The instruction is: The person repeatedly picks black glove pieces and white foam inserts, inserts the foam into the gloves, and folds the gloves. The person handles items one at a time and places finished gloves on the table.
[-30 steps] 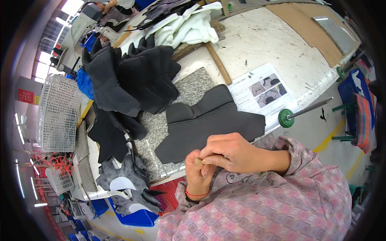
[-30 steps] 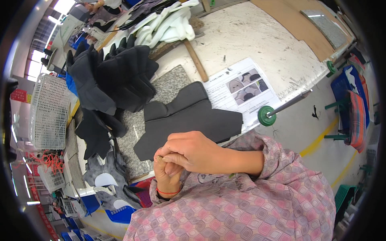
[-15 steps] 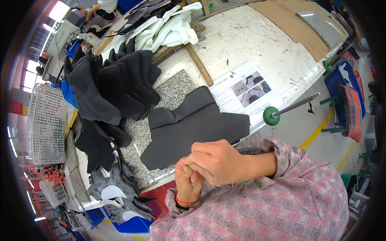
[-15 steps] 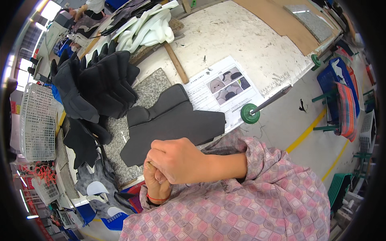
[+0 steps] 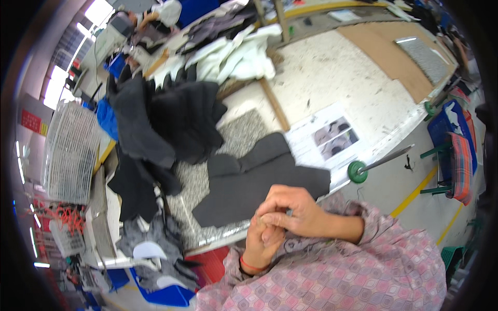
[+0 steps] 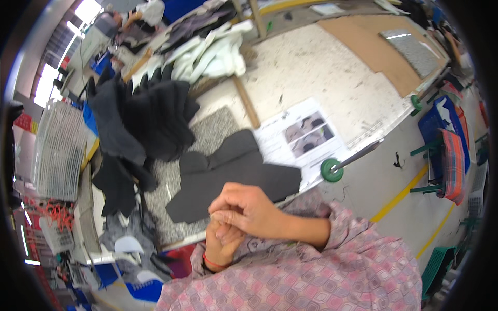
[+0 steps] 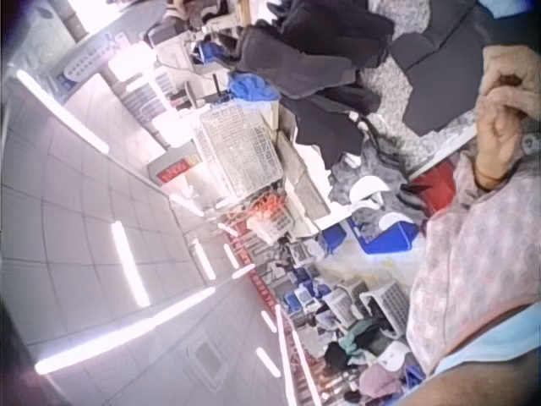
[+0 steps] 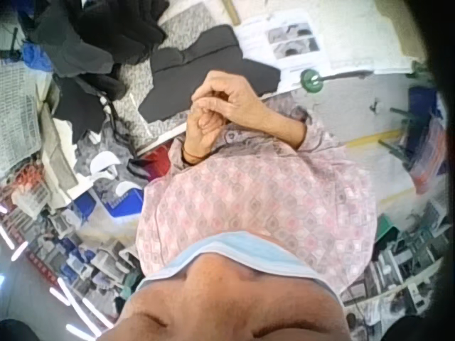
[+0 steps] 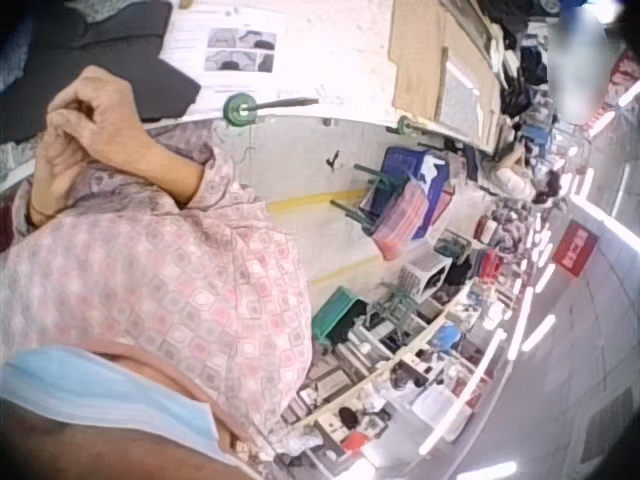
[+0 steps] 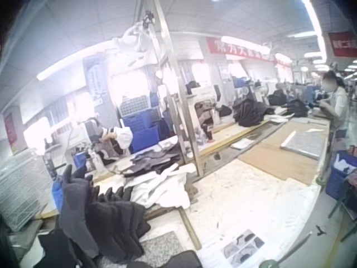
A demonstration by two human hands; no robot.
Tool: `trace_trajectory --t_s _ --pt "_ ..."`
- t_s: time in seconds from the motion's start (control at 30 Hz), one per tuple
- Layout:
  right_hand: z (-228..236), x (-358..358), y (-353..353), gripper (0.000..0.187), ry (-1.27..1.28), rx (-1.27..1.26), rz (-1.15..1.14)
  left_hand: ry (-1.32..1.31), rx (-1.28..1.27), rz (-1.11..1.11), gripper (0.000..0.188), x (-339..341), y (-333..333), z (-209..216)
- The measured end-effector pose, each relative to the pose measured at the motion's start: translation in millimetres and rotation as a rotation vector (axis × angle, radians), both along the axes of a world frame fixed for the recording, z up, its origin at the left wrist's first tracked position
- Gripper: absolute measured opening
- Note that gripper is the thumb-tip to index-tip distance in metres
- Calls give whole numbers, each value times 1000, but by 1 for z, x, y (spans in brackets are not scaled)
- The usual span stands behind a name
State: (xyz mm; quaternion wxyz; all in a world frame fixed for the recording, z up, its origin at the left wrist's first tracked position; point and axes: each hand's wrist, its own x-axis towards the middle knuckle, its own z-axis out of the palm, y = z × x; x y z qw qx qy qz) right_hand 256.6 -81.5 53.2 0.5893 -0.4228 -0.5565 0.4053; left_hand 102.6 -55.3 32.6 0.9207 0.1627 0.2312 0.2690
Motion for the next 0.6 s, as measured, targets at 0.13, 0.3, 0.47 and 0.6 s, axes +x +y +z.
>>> trace_trajectory --t_s 0.13,0.3,0.47,0.6 --pt "-1 2 -11 11 237 15 -92 73 362 40 42 23 1 -1" --pt "-3 18 -23 21 499 -44 246 87 611 195 26 29 -3 -6" --pt "-5 27 -37 20 545 -106 407 152 836 8 15 21 -1 0" --pt "-5 26 -49 20 328 -30 274 304 1102 -117 9 22 -2 9"
